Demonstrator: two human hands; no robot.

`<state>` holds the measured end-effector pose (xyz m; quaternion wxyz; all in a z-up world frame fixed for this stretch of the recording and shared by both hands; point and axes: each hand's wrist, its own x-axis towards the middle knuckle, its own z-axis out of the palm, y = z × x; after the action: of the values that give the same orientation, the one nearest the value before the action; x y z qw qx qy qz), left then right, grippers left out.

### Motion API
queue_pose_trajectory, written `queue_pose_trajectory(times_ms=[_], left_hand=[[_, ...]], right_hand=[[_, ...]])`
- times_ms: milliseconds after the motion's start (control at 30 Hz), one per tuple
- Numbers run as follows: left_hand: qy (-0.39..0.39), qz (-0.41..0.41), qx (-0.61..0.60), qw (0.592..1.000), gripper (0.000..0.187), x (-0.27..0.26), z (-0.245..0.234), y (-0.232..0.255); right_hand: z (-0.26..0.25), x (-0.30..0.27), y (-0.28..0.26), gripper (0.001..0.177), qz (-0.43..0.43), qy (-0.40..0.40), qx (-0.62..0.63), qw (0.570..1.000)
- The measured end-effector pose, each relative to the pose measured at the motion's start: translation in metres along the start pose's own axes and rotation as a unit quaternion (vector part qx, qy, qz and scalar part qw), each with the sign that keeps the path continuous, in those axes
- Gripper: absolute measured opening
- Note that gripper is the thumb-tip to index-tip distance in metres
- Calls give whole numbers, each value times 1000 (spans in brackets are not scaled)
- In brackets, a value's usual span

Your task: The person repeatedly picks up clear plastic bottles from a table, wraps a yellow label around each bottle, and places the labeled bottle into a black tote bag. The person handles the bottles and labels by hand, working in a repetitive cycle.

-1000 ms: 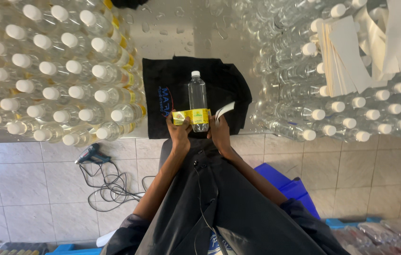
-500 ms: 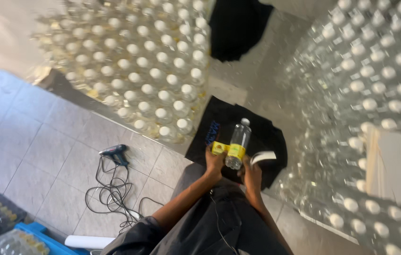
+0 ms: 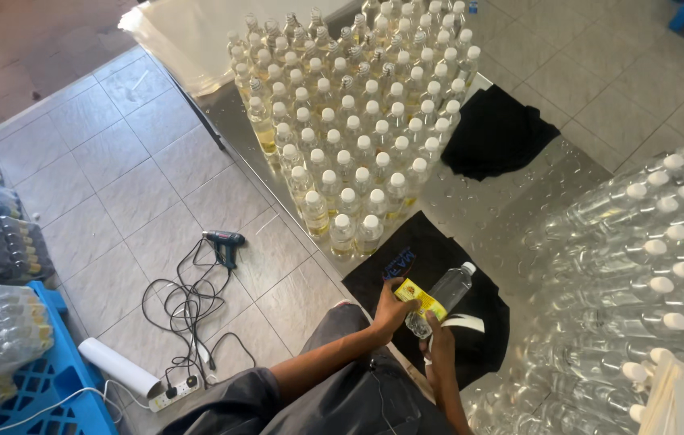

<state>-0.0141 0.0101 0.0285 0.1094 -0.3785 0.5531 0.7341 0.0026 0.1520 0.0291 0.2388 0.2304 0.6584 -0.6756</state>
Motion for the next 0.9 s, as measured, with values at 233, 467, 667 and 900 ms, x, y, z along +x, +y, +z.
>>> queue_pose_trajectory(times_ms=[233,467,667,900], left_hand=[[-22,115,-59,991,73,-27,4,24],[-110,418,175,885,41,-88,-17,70],[-213,369,186,885,85,-107,-38,103],[-276,318,115,900,89,-58,-60,98]], right_hand=[[-5,-14,-25,29,-118,6,12,993],[6,-29,-57,38,-253,33,-57,965],[8,-27,-56,31,-293,32,-105,950],[26,-8,-38,78,-267,29,-250,930]])
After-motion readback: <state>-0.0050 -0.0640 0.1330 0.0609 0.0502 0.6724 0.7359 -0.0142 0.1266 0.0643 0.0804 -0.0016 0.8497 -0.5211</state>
